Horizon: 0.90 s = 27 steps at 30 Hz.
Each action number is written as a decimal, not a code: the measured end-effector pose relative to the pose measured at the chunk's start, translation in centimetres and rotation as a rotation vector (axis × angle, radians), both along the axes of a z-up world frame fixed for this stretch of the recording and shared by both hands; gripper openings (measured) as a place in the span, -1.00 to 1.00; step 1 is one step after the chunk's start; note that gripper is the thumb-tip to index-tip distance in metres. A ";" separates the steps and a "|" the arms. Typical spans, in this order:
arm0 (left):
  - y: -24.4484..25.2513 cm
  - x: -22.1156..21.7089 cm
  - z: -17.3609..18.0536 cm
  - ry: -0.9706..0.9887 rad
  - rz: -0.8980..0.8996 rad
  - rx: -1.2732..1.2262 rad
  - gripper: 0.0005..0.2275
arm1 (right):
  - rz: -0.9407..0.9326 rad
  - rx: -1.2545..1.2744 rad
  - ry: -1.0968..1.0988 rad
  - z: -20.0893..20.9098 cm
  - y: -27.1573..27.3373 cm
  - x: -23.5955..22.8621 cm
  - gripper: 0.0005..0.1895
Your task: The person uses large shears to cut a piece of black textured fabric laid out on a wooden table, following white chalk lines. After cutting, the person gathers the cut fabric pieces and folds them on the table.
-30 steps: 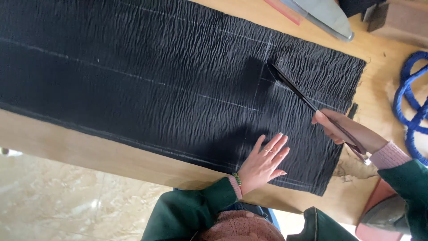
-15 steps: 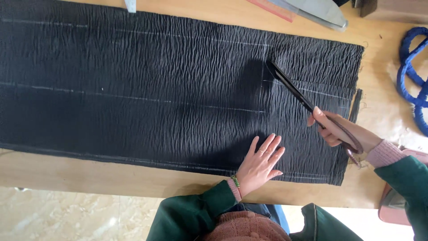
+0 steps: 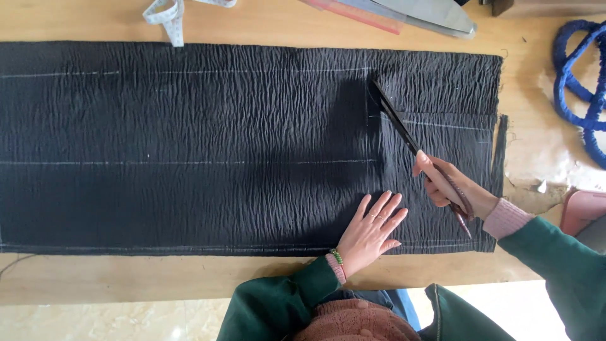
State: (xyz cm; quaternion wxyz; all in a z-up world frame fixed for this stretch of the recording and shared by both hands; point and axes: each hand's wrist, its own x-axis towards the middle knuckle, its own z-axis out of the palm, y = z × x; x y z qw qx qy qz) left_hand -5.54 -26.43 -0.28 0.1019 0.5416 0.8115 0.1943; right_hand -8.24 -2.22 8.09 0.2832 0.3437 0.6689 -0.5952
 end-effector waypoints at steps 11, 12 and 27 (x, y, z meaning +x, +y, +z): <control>-0.1 -0.1 0.0 0.159 -0.012 -0.097 -0.31 | -0.182 -0.062 -0.090 0.7 -4.6 -2.2 -0.30; 0.0 -0.1 0.0 0.159 -0.015 -0.097 -0.31 | -0.184 -0.062 -0.090 0.7 -4.7 -2.5 -0.30; 0.1 0.3 -0.7 0.218 -0.005 -0.110 -0.29 | -0.242 -0.126 -0.097 1.3 -6.4 -4.2 -0.21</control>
